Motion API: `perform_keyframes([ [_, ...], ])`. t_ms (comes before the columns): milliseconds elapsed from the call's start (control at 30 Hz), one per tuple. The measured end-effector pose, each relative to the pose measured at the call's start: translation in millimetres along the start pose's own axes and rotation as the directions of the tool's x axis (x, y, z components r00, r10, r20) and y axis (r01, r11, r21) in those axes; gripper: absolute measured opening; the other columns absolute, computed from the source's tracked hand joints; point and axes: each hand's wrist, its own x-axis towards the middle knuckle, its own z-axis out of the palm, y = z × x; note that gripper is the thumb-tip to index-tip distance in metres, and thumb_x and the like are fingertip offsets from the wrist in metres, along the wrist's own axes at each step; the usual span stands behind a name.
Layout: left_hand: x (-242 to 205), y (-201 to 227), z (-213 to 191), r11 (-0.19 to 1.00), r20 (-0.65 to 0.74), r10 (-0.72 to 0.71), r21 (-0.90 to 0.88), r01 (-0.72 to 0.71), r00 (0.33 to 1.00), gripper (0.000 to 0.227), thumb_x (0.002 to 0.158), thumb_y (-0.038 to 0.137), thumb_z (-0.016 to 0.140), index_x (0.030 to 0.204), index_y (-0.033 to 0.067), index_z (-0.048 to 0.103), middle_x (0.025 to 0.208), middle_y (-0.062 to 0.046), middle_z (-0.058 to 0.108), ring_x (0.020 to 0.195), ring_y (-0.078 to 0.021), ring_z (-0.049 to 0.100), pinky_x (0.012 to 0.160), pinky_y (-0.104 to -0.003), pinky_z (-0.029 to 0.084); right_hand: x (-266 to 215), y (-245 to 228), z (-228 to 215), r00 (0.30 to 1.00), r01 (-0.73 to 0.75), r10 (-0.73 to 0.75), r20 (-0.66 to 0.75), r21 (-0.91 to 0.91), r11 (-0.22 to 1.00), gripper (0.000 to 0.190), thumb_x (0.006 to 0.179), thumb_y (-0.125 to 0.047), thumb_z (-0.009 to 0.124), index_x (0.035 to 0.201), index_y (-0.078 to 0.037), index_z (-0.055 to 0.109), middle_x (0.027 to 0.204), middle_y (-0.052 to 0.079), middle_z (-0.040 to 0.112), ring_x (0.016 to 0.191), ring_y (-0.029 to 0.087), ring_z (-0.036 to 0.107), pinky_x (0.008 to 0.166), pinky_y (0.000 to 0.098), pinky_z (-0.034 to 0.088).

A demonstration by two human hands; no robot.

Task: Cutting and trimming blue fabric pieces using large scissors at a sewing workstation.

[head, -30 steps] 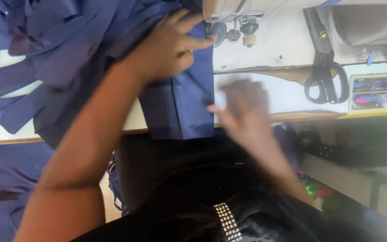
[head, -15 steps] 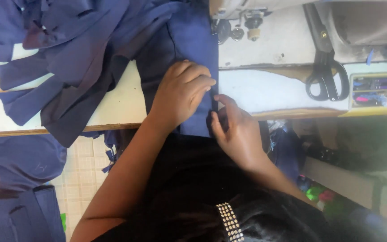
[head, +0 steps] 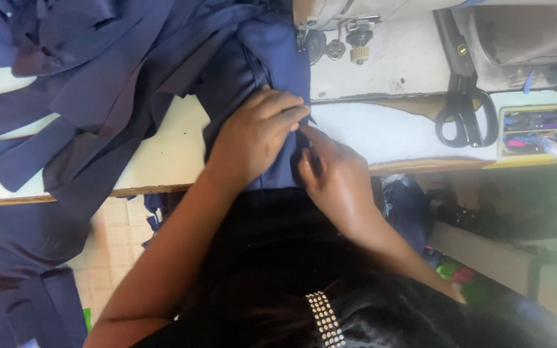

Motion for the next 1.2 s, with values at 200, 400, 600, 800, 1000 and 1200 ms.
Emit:
perform_keyframes([
  [200, 22, -15, -14, 0.998, 0.020, 0.043, -0.038, -0.042, 0.999, 0.023, 0.107, 0.008, 0.055, 0.114, 0.0052, 0.077, 0.117, -0.013, 0.069, 0.115, -0.0365, 0.064, 0.105, -0.046, 0.049, 22, 5, 6, 0.999, 0.013, -0.013, -0.031, -0.012, 1.000, 0.038, 0.093, -0.014, 0.063, 0.130, -0.008, 0.067, 0.083, 0.015, 0.074, 0.081, 0.041, 0.072, 0.073, 0.0507, 0.058],
  [400, 46, -20, -27, 0.999, 0.107, 0.023, -0.033, -0.020, 0.994, 0.022, 0.102, -0.005, 0.059, 0.115, 0.0002, 0.075, 0.116, -0.016, 0.063, 0.106, -0.0345, 0.056, 0.085, -0.046, 0.052, 44, 11, 10, 0.999, -0.037, 0.037, 0.017, 0.020, 0.999, 0.043, 0.093, -0.016, 0.056, 0.135, -0.010, 0.063, 0.102, 0.019, 0.075, 0.085, 0.041, 0.070, 0.072, 0.0476, 0.053],
  [600, 58, -49, -19, 0.995, 0.051, 0.096, -0.013, -0.096, 0.994, 0.023, 0.105, -0.003, 0.060, 0.115, 0.0054, 0.078, 0.113, -0.013, 0.063, 0.098, -0.0332, 0.056, 0.083, -0.042, 0.048, 62, 24, 14, 1.000, -0.022, 0.022, -0.013, 0.008, 1.000, 0.039, 0.092, -0.013, 0.057, 0.129, -0.010, 0.064, 0.101, 0.018, 0.075, 0.083, 0.041, 0.069, 0.067, 0.0487, 0.051],
  [800, 61, -65, -16, 0.987, 0.018, 0.158, -0.009, -0.158, 0.987, 0.026, 0.106, 0.003, 0.056, 0.108, 0.0070, 0.082, 0.115, -0.015, 0.064, 0.100, -0.0342, 0.057, 0.086, -0.043, 0.047, 117, 57, -10, 0.943, -0.314, 0.257, 0.209, 0.310, 0.898, 0.031, 0.088, -0.008, 0.057, 0.109, -0.020, 0.078, 0.102, -0.002, 0.079, 0.082, 0.011, 0.069, 0.074, 0.0288, 0.053],
  [1000, 66, -27, -6, 0.982, 0.107, -0.002, 0.189, -0.018, 0.994, 0.026, 0.100, 0.003, 0.060, 0.115, 0.0085, 0.080, 0.117, -0.014, 0.059, 0.107, -0.0341, 0.054, 0.086, -0.045, 0.050, 156, 177, 22, 0.978, -0.175, 0.138, 0.158, 0.248, 0.953, 0.014, 0.097, -0.017, 0.070, 0.085, -0.016, 0.063, 0.078, -0.003, 0.063, 0.074, 0.006, 0.059, 0.059, 0.0280, 0.046],
  [1200, 59, 37, 43, 0.547, -0.097, -0.270, 0.804, 0.236, 0.958, 0.037, 0.091, 0.013, 0.056, 0.124, 0.0078, 0.071, 0.112, -0.002, 0.060, 0.095, -0.0223, 0.055, 0.075, -0.033, 0.049, 170, 248, 72, 0.979, -0.170, 0.156, 0.129, 0.103, 0.980, 0.030, 0.094, -0.017, 0.071, 0.075, -0.020, 0.048, 0.071, -0.008, 0.050, 0.070, 0.004, 0.049, 0.058, 0.0269, 0.039],
])
